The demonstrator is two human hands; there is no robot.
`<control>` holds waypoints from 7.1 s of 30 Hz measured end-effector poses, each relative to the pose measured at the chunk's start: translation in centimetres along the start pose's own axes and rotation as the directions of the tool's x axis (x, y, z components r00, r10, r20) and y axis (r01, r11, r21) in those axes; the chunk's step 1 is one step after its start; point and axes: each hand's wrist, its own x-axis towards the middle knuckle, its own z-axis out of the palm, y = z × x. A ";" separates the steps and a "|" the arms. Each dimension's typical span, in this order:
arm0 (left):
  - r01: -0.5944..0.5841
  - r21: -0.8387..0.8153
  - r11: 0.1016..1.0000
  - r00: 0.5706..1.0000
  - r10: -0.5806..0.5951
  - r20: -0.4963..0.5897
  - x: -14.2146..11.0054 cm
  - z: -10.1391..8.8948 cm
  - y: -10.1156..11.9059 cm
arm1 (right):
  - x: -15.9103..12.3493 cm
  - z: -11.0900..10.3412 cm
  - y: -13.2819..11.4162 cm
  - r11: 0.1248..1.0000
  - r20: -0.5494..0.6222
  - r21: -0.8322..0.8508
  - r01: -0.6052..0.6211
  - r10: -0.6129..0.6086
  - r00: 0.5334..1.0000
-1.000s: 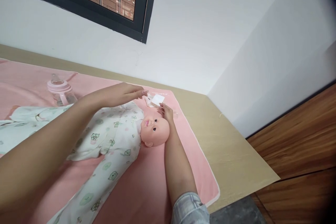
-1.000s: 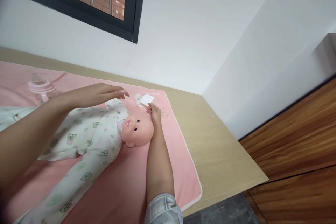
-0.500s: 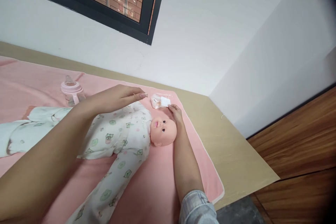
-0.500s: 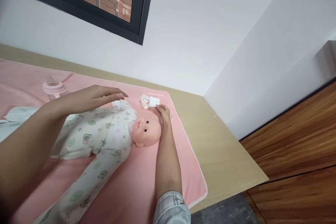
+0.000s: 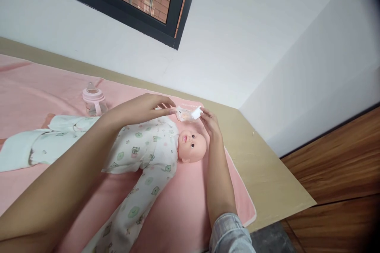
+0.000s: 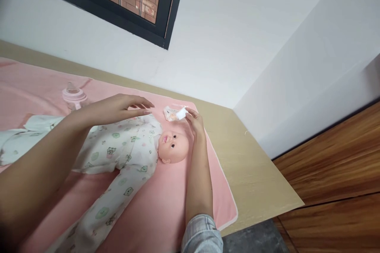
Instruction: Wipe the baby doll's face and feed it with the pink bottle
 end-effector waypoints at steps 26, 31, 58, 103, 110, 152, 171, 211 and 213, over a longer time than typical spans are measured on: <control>-0.180 -0.353 0.918 0.974 0.217 0.066 -0.1 0.4 1.6 | -8.7 6.9 -9.4 0.833 0.555 -0.281 0.477 -0.264 0.789; -0.306 -0.311 0.900 0.949 0.262 -0.175 0.2 1.5 2.0 | -8.9 8.3 -8.5 0.849 0.509 -0.284 0.445 -0.260 0.821; 0.033 -0.116 0.993 0.963 0.000 0.271 1.8 6.2 2.0 | -1.7 -0.8 4.8 0.945 0.057 -0.167 -0.282 0.295 0.954; 0.010 0.148 0.989 0.993 -0.027 0.111 2.0 7.3 2.5 | 0.0 -2.6 7.3 0.959 0.032 -0.105 -0.264 0.268 0.963; -0.004 0.113 0.994 0.998 -0.003 0.061 2.2 7.7 2.1 | 0.0 -2.7 7.4 0.958 0.025 -0.112 -0.264 0.268 0.963; -0.023 0.089 0.996 0.997 0.016 0.078 2.1 7.5 2.4 | -0.4 -2.3 6.8 0.964 0.012 -0.123 -0.237 0.240 0.971; 0.026 0.042 0.999 0.969 -0.036 0.244 1.5 6.6 3.4 | 0.0 -2.7 7.2 0.959 0.009 -0.094 -0.268 0.270 0.963; 0.006 0.138 0.990 0.997 -0.017 0.080 2.3 8.0 2.0 | -0.4 -2.2 6.5 0.955 -0.005 -0.100 -0.279 0.280 0.960; 0.015 0.131 0.991 0.997 -0.025 0.079 2.3 8.1 2.0 | -0.4 -2.2 6.6 0.955 0.000 -0.104 -0.279 0.280 0.960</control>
